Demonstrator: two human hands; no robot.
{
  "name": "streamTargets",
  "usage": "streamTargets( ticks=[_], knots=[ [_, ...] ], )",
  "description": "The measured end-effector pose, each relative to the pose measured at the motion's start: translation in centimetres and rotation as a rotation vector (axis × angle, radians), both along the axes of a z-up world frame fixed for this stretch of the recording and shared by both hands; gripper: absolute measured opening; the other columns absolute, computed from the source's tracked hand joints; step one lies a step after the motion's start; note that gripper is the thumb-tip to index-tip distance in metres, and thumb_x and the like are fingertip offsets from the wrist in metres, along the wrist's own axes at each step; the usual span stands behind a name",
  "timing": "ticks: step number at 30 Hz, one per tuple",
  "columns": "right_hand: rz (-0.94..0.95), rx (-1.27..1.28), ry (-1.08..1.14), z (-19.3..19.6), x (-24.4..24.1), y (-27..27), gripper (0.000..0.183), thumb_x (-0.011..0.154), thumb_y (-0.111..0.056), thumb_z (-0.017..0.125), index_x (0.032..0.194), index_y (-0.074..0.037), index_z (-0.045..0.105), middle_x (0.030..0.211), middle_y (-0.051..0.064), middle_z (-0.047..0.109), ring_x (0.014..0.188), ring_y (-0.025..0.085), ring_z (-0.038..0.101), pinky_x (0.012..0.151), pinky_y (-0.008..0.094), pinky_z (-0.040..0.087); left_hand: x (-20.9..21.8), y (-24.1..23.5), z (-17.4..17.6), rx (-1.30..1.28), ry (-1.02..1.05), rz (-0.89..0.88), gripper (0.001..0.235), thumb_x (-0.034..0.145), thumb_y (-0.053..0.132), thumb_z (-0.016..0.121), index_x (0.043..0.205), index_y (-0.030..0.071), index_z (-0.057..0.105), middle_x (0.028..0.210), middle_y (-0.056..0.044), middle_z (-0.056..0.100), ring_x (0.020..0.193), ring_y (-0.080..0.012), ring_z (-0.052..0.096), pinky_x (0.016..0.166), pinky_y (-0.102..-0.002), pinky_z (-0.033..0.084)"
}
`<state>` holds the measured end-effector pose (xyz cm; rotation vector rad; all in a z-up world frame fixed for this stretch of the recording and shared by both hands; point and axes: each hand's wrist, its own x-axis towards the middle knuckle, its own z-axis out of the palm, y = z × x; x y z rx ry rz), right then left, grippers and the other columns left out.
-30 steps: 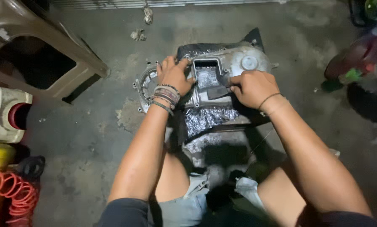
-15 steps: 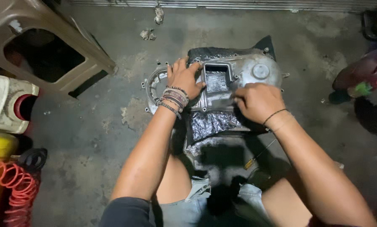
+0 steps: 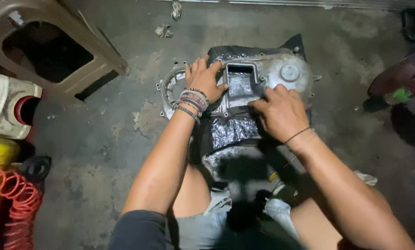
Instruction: The person scrubs a metallic engine casing with a wire brush, focusing on the circular opening and the flat surfaces. They rotate the part to clean different sides and edges, removing grime from the component.
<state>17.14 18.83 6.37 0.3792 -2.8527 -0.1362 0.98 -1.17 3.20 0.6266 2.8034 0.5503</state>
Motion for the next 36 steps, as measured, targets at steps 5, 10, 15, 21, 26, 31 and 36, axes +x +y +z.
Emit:
streamTargets(
  ticks=[5,10,15,21,26,31,36],
  knots=[
    [0.084,-0.055,0.121,-2.2,0.9,0.3,0.016,0.085,-0.026,0.067,0.1,-0.029,0.072,0.086,0.004,0.055,0.091,0.029,0.059,0.071,0.042,0.047,-0.3,0.0,-0.3,-0.006,0.013,0.008,0.05,0.088,0.042,0.078,0.132,0.032,0.056,0.153,-0.012,0.038,0.15,-0.0359,0.028,0.123,-0.06,0.016],
    [0.016,-0.045,0.14,-3.3,3.0,1.2,0.015,0.083,-0.03,0.069,0.097,-0.027,0.07,0.085,0.003,0.055,0.087,0.028,0.06,0.067,0.042,0.049,-0.8,-0.6,0.6,0.021,-0.005,-0.006,0.052,0.088,0.044,0.079,0.134,0.036,0.055,0.156,-0.011,0.036,0.152,-0.0363,0.026,0.124,-0.061,0.015],
    [-0.196,-0.075,-0.151,-2.7,4.3,-1.3,0.033,0.088,-0.029,0.06,0.121,-0.021,0.063,0.093,0.012,0.055,0.086,0.037,0.059,0.049,0.052,0.049,-1.5,-4.3,3.1,0.111,0.029,0.094,0.06,0.089,0.029,0.073,0.145,0.028,0.052,0.158,-0.01,0.041,0.147,-0.0344,0.031,0.12,-0.066,0.016],
    [-0.132,-0.056,0.044,-3.9,5.7,-0.1,0.033,0.088,-0.024,0.071,0.12,-0.017,0.066,0.094,0.01,0.054,0.088,0.032,0.062,0.052,0.044,0.048,-3.2,-9.7,-1.4,0.01,-0.107,0.319,0.066,0.092,0.043,0.065,0.15,0.018,0.046,0.146,-0.018,0.049,0.132,-0.0475,0.044,0.105,-0.064,0.041],
    [-0.189,-0.14,0.029,-4.9,5.9,-0.4,0.017,0.101,-0.029,0.065,0.109,-0.014,0.063,0.093,0.011,0.055,0.087,0.033,0.061,0.048,0.047,0.047,-5.2,-10.6,-4.8,0.106,-0.078,0.227,0.057,0.09,0.039,0.066,0.14,0.011,0.058,0.129,-0.02,0.066,0.118,-0.0453,0.06,0.104,-0.056,0.046],
    [-0.117,-0.143,0.123,-5.0,5.4,-1.2,0.017,0.098,-0.025,0.068,0.113,-0.017,0.067,0.096,0.01,0.057,0.091,0.032,0.063,0.06,0.042,0.05,-4.8,-9.3,-4.2,0.088,-0.081,0.284,0.04,0.089,0.033,0.072,0.122,0.012,0.068,0.115,-0.016,0.074,0.105,-0.0394,0.069,0.087,-0.05,0.058],
    [-0.162,-0.183,0.096,-5.5,5.1,-1.3,0.023,0.096,-0.021,0.069,0.117,-0.014,0.064,0.094,0.01,0.053,0.085,0.031,0.059,0.047,0.043,0.047,-5.4,-9.9,-4.8,0.098,-0.076,0.267,0.049,0.087,0.03,0.068,0.131,0.01,0.063,0.123,-0.019,0.07,0.113,-0.0444,0.063,0.096,-0.053,0.055]
  ],
)
